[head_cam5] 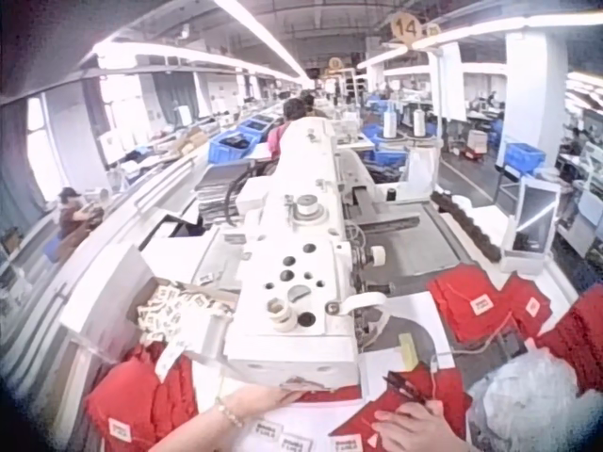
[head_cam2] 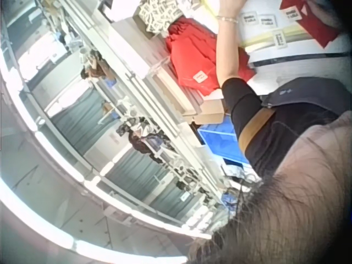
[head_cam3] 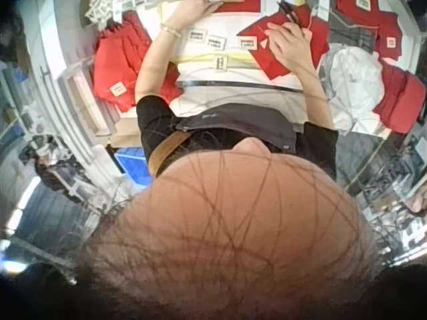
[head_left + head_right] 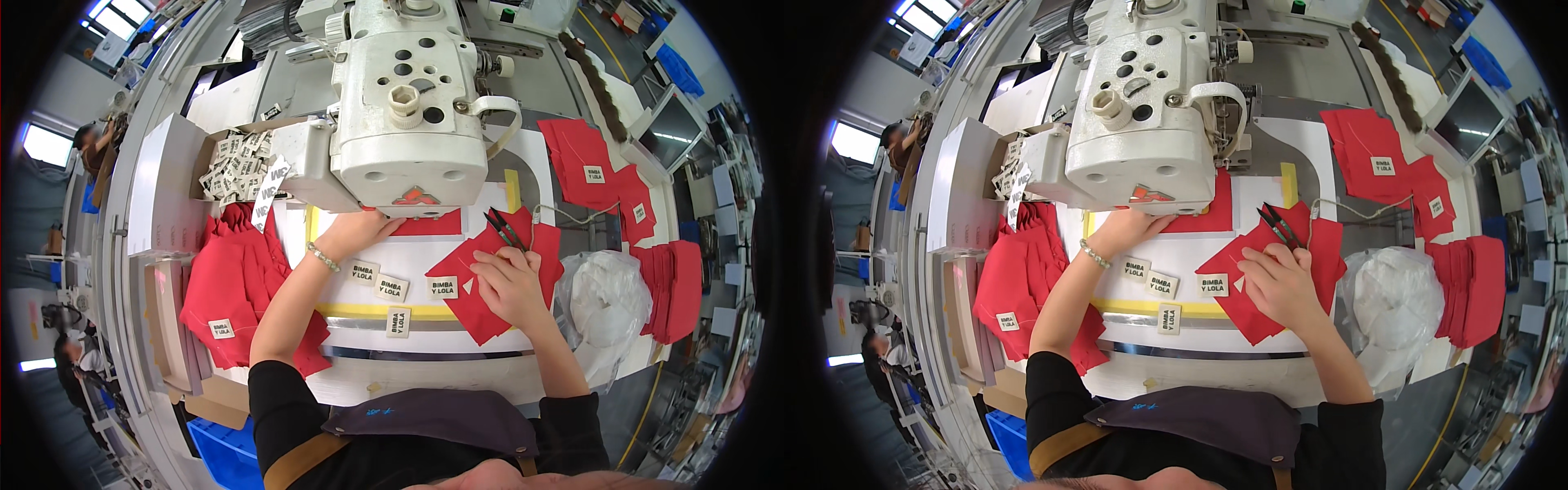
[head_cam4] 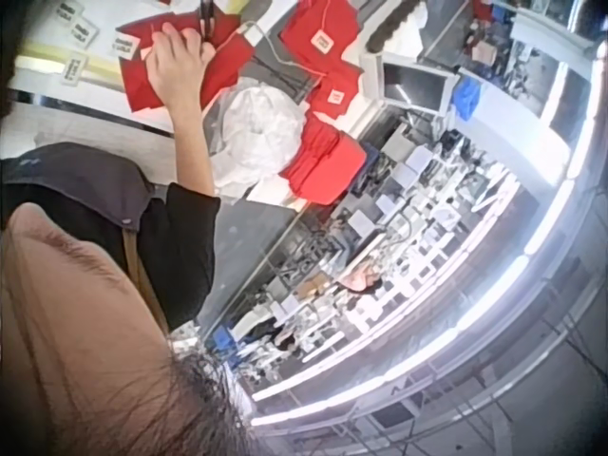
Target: The person uses an industrial sewing machine to attach small white rectangular labels to red fabric pieces. They pick up a label, place it on a red piece, and guide the fabric under the machine's presser foot to sew it in place. The person repeats this process for multiple items, stacking the finished pieces to the left.
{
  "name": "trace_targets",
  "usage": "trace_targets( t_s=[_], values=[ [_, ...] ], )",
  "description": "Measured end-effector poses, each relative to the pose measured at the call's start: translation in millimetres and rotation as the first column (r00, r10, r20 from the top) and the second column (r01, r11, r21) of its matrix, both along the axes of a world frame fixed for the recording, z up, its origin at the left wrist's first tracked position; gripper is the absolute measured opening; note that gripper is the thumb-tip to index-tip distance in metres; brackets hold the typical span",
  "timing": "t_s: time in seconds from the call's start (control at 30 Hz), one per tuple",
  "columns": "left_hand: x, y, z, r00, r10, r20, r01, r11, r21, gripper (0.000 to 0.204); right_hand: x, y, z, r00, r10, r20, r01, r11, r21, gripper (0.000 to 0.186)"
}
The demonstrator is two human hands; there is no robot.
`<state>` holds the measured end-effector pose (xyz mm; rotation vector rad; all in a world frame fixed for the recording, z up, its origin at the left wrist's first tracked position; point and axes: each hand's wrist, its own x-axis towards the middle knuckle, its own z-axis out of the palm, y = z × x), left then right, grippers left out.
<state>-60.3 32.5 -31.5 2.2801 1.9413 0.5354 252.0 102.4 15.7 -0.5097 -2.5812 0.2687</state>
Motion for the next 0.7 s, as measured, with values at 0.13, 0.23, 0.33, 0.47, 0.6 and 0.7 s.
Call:
trace_targets(
  t_s=[0.13,0.23,0.33,0.47,0.6,0.7],
  values=[
    [5,0,11,0.997,0.053,0.060,-0.051,0.998,-0.023,0.020,0,-1,-3,1.000,0.010,0.017,-0.010,1.000,-0.002,0.023],
    [6,-1,15,0.993,0.056,0.106,-0.053,0.998,-0.028,0.020,0,0,-2,1.000,0.019,0.024,-0.019,1.000,0.013,0.024],
    [-1,-3,2,0.996,0.056,0.076,-0.049,0.995,-0.088,0.021,-1,3,1,0.999,0.025,0.037,-0.027,0.998,0.055,0.025],
    [2,-10,9,0.993,0.004,0.117,0.001,0.999,-0.046,0.029,-2,12,7,0.997,-0.001,0.074,-0.009,0.992,0.130,0.026],
    [14,-21,26,0.989,0.000,0.146,0.013,0.996,-0.090,0.039,-4,25,2,0.998,-0.009,0.065,-0.002,0.985,0.172,0.027],
    [19,-27,33,1.000,0.000,-0.011,0.001,1.000,0.013,0.042,-10,34,-2,0.997,-0.011,0.080,-0.003,0.987,0.162,0.023]
  ],
)
